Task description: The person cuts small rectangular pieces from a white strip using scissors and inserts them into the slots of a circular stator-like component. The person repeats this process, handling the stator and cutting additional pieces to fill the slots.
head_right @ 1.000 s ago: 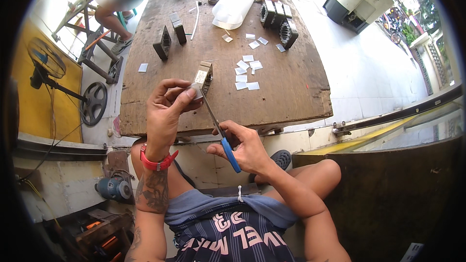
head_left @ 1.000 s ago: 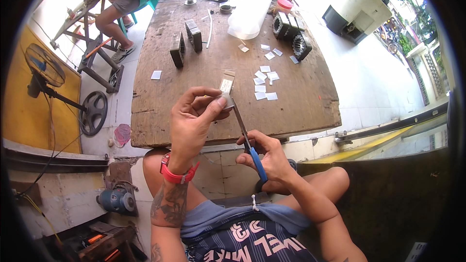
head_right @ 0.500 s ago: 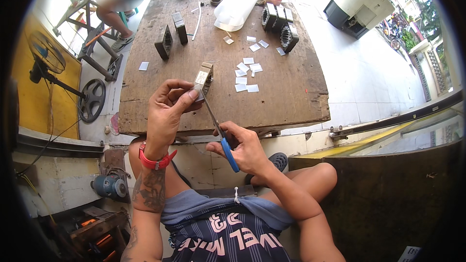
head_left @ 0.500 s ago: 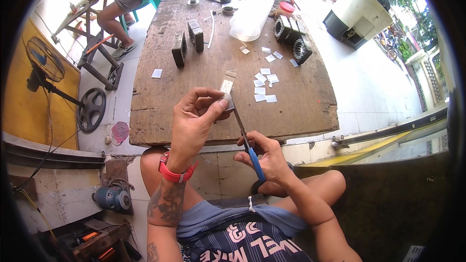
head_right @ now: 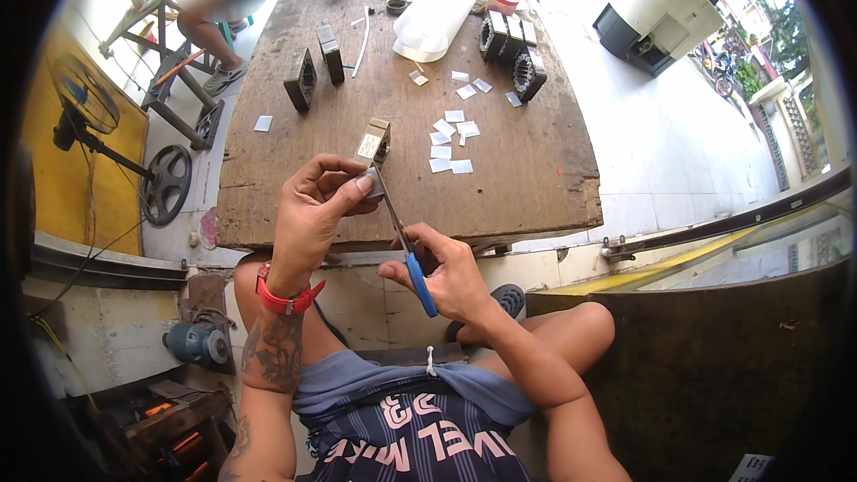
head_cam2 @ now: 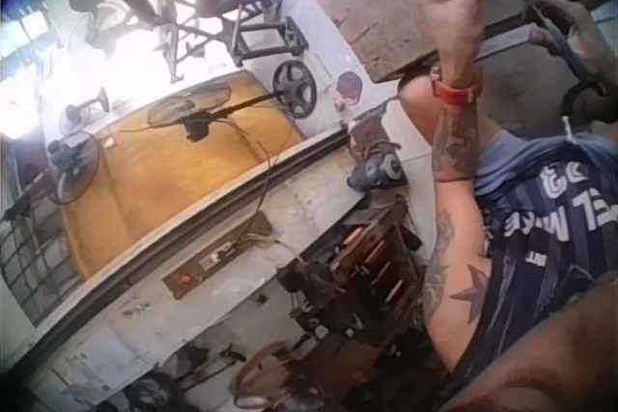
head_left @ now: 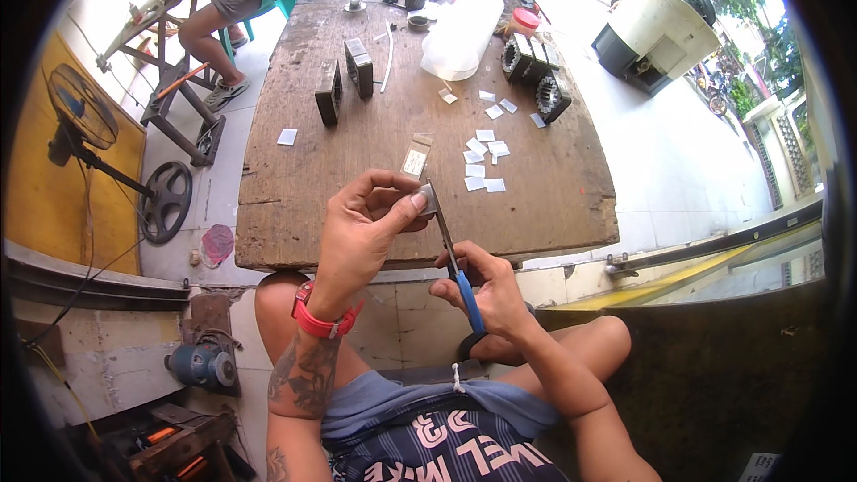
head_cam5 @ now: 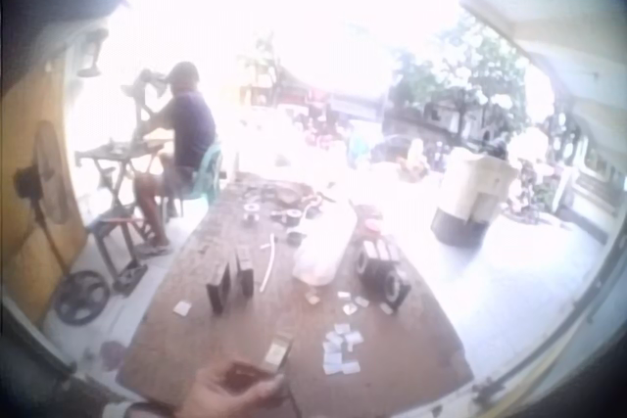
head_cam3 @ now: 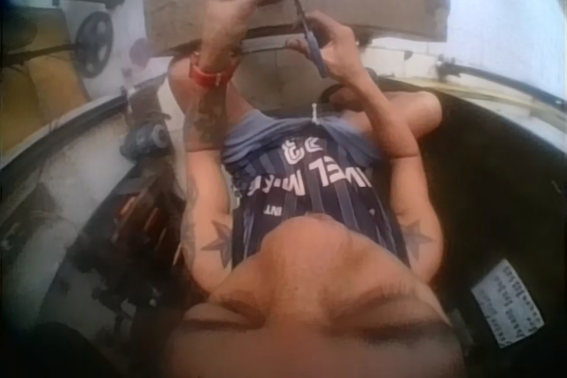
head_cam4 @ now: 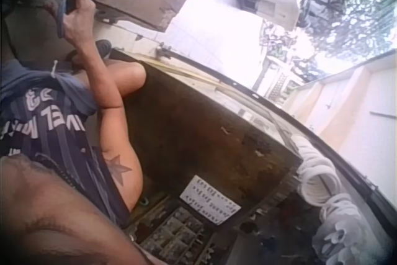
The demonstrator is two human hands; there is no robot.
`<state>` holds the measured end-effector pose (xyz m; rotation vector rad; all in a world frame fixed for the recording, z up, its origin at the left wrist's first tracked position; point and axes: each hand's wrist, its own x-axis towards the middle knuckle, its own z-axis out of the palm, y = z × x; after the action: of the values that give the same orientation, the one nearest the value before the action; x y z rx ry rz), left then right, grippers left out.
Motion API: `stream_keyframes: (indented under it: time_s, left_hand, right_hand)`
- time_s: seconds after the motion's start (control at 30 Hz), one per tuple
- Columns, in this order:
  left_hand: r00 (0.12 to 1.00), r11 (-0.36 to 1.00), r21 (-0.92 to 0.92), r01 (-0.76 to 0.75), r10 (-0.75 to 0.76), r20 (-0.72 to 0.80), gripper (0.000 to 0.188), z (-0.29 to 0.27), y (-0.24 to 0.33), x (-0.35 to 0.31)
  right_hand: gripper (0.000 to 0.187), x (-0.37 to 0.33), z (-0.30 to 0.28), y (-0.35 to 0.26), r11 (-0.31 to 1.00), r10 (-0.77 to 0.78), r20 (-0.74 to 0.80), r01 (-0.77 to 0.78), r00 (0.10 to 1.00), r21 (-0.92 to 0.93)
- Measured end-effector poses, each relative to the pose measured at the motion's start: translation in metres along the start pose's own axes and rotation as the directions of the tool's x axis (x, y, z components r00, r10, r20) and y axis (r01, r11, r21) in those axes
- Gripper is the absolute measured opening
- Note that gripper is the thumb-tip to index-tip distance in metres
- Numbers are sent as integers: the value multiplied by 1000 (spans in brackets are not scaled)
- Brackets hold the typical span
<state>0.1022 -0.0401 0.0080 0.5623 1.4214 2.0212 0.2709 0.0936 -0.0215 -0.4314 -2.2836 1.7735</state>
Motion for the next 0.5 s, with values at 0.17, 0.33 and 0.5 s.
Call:
stream_keyframes:
  time_s: [0.17,0.33,0.5]
  left_hand:
    - [1000,1000,0,4,-4,-6,23,1,-1,0]
    - [999,999,-20,-45,45,-22,18,-8,4,0]
    - [994,981,190,32,-52,100,25,-4,13,-7]
  right_hand:
    - [48,3,-3,-10,983,179,0,-179,984,30]
    - [54,13,-86,-16,889,-86,-407,-114,910,-443]
    - [41,15,-145,0,608,-47,-514,-384,856,-695]
